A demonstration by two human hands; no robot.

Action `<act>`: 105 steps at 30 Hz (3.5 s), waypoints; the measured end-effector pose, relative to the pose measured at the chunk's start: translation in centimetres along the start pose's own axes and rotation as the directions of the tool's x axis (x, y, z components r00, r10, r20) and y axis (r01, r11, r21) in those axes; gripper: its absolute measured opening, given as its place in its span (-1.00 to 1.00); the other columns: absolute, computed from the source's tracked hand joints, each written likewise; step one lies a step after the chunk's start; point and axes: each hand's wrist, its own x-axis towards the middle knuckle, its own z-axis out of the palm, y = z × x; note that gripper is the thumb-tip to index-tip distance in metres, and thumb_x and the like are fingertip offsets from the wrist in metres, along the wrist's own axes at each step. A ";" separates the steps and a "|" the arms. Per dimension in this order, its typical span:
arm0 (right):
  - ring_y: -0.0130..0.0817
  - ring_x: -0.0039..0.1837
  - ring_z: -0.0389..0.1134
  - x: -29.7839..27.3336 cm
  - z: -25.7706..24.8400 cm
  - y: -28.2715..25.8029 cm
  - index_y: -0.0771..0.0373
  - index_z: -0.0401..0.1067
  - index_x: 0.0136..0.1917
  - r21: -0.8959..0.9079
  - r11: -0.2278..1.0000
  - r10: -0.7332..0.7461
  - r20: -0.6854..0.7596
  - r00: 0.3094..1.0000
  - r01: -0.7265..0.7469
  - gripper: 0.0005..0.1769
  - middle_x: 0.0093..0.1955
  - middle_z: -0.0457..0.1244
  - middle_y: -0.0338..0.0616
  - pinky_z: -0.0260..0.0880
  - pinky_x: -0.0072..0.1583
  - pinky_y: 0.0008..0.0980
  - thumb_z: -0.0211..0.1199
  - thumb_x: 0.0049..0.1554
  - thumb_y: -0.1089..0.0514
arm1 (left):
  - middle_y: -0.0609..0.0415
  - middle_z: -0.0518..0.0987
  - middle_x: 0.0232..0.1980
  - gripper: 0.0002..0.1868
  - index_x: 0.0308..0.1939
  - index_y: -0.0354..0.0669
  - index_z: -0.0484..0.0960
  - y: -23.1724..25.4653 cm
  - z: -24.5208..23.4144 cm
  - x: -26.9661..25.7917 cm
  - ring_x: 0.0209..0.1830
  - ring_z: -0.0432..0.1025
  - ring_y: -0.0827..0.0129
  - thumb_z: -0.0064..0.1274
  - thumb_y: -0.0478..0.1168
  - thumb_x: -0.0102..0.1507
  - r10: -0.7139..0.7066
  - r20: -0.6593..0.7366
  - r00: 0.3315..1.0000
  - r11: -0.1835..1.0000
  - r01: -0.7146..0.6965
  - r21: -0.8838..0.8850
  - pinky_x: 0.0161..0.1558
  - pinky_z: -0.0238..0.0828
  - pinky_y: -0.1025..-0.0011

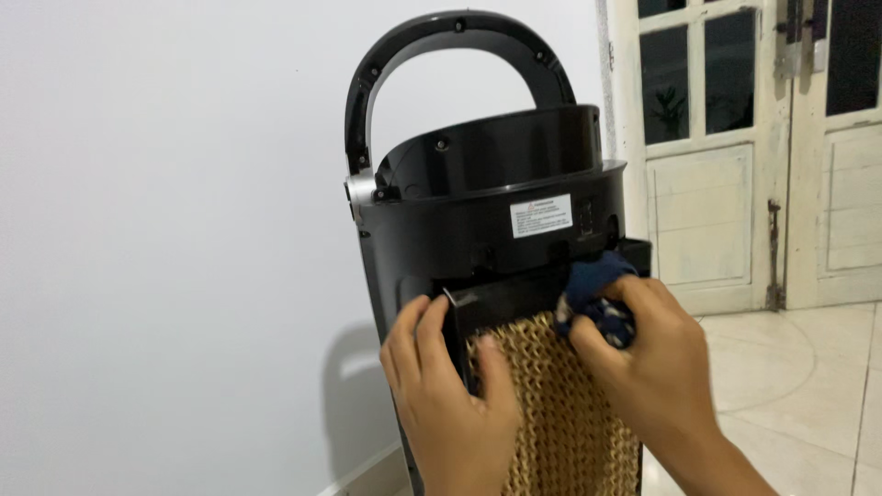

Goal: The person cleans the filter and internal components of a portable air cooler using a cloth. They wipe the filter panels, the internal mesh, and the exterior casing before reassembling the unit and moving it to a new location.

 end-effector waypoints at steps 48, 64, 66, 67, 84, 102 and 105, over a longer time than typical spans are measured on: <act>-0.11 0.04 0.36 -5.9 -10.1 22.9 0.31 0.49 0.03 -0.002 0.990 -0.135 0.279 0.951 0.141 -0.75 -0.05 0.34 0.02 0.36 0.09 -0.17 0.20 0.17 0.11 | 0.12 0.61 -0.16 -0.59 0.04 -0.22 0.43 6.1 20.7 -20.7 -0.16 0.48 0.55 0.22 -0.34 0.16 -0.048 0.777 0.627 0.462 0.704 -0.539 -0.13 0.44 0.51; -0.05 -0.12 0.33 -5.0 -7.6 21.8 0.28 0.45 -0.11 -0.062 0.930 -0.310 0.405 0.860 0.364 -0.72 -0.18 0.33 -0.02 0.33 -0.07 -0.11 0.04 0.27 0.06 | 0.01 0.71 -0.22 -0.51 0.09 -0.19 0.43 8.0 19.0 -18.9 -0.20 0.60 0.40 0.27 -0.25 0.14 -0.113 0.793 0.599 0.692 0.620 -0.369 -0.21 0.52 0.40; -0.01 -0.11 0.32 -3.0 -8.5 23.7 0.25 0.44 -0.15 -0.207 0.829 -0.422 0.379 0.824 0.520 -0.71 -0.16 0.32 0.01 0.28 -0.07 -0.04 0.01 0.24 0.05 | -0.07 0.72 -0.30 -0.58 -0.03 -0.27 0.43 7.4 18.1 -18.6 -0.29 0.62 0.17 0.29 -0.24 0.15 -0.130 0.840 0.527 0.619 0.705 -0.347 -0.26 0.51 0.27; -0.03 -0.13 0.32 -2.9 -9.0 24.2 0.25 0.43 -0.18 -0.257 0.916 -0.227 0.299 0.927 0.307 -0.68 -0.21 0.33 0.00 0.28 -0.05 -0.04 0.00 0.27 0.05 | -0.11 0.73 -0.34 -0.60 -0.09 -0.31 0.42 7.3 17.6 -18.5 -0.34 0.63 0.06 0.30 -0.24 0.15 -0.140 0.859 0.492 0.580 0.744 -0.331 -0.29 0.52 0.21; -0.28 -0.15 0.40 -1.7 -11.0 34.3 0.31 0.34 -0.13 0.428 0.689 0.692 -0.151 0.706 -0.585 -0.61 -0.17 0.36 0.01 0.38 -0.09 -0.24 -0.09 0.36 0.01 | 0.10 0.63 -0.44 -0.49 -0.13 -0.16 0.36 7.1 17.7 -17.7 -0.54 0.39 0.51 0.38 -0.14 0.07 -0.101 0.880 0.463 0.667 0.688 -0.285 -0.46 0.33 0.45; -0.41 -0.27 0.37 -4.0 -7.6 25.6 0.22 0.43 -0.06 0.372 0.741 0.569 0.094 0.817 -0.559 -0.73 -0.30 0.37 -0.14 0.38 -0.19 -0.39 0.20 0.23 -0.03 | -0.14 0.68 -0.06 -0.24 -0.05 -0.21 0.59 9.3 17.3 -12.6 0.03 0.56 0.01 0.38 0.29 -0.07 -0.126 0.987 0.099 0.991 0.053 0.121 0.06 0.49 0.14; -0.48 -0.22 0.34 -1.5 -9.7 25.9 0.21 0.43 0.05 0.549 0.630 0.665 -0.016 0.746 -0.550 -0.75 -0.23 0.30 -0.27 0.39 -0.16 -0.43 0.25 0.24 0.00 | -0.16 0.65 -0.01 -0.12 -0.02 -0.25 0.57 8.2 17.2 -12.9 0.07 0.55 0.04 0.37 0.37 -0.11 -0.108 0.991 0.078 0.992 0.066 0.103 0.08 0.48 0.16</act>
